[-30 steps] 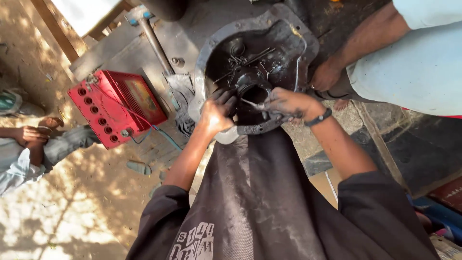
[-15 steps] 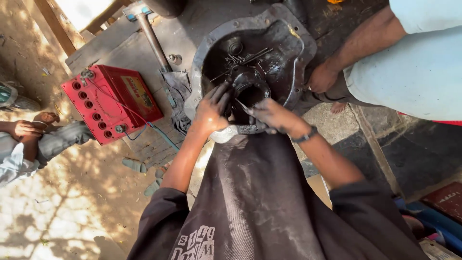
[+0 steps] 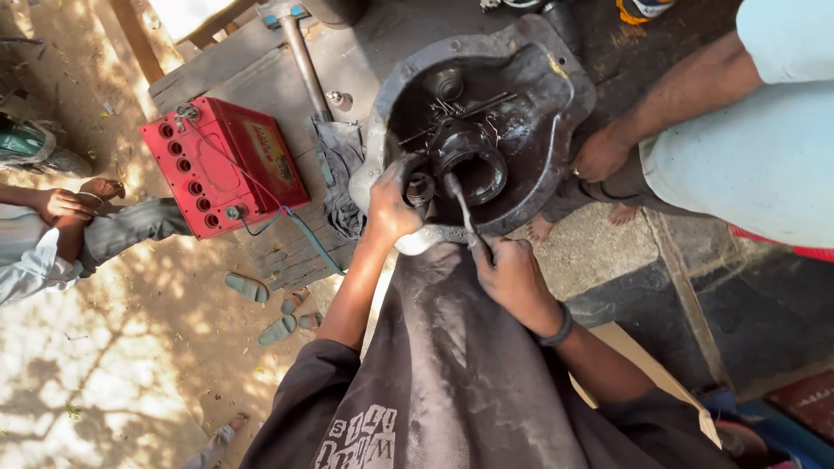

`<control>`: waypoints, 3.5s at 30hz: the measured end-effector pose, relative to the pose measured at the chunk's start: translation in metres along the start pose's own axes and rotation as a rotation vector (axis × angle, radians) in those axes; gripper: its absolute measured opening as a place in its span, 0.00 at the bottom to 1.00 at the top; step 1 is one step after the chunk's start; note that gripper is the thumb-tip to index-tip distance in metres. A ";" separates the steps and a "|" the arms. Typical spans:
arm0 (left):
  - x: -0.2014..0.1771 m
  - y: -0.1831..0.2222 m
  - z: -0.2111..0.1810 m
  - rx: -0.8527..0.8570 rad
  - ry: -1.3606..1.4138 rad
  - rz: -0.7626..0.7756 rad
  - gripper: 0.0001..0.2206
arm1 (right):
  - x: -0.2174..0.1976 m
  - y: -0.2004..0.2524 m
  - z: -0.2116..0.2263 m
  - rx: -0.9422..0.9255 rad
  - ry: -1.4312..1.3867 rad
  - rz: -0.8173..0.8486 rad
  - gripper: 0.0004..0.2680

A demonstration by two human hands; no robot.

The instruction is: Cleaning a mechanical housing and gears with a brush and solvent in a workshop.

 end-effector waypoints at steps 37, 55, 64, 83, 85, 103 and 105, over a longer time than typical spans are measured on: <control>-0.002 -0.002 0.027 -0.024 0.266 -0.036 0.17 | 0.102 -0.003 -0.030 0.076 0.164 -0.534 0.09; 0.046 0.000 0.116 -0.112 0.275 0.119 0.35 | -0.089 -0.137 -0.096 0.128 0.753 0.236 0.10; 0.015 0.005 0.074 0.342 0.014 -0.087 0.23 | -0.057 -0.012 -0.019 0.187 0.440 -0.221 0.11; 0.007 -0.001 0.062 0.279 0.083 -0.069 0.25 | 0.149 -0.055 -0.002 0.103 0.277 -0.484 0.16; 0.003 -0.006 0.049 0.358 0.037 -0.140 0.26 | 0.148 -0.060 -0.012 0.027 0.282 -0.530 0.16; -0.007 0.003 0.035 0.251 0.417 -0.031 0.17 | -0.085 -0.112 -0.111 0.339 0.372 0.005 0.09; -0.008 0.004 0.039 0.186 0.267 -0.101 0.21 | -0.083 -0.128 -0.104 0.170 0.721 0.028 0.08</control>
Point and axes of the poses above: each hand's wrist, its own y-axis away from the middle knuckle, its own x-axis out of the palm, z = x × y, the point moved 3 cm from there along -y, towards the middle knuckle, and after that the axes turned 15 degrees about z, right-handed, at the moved point
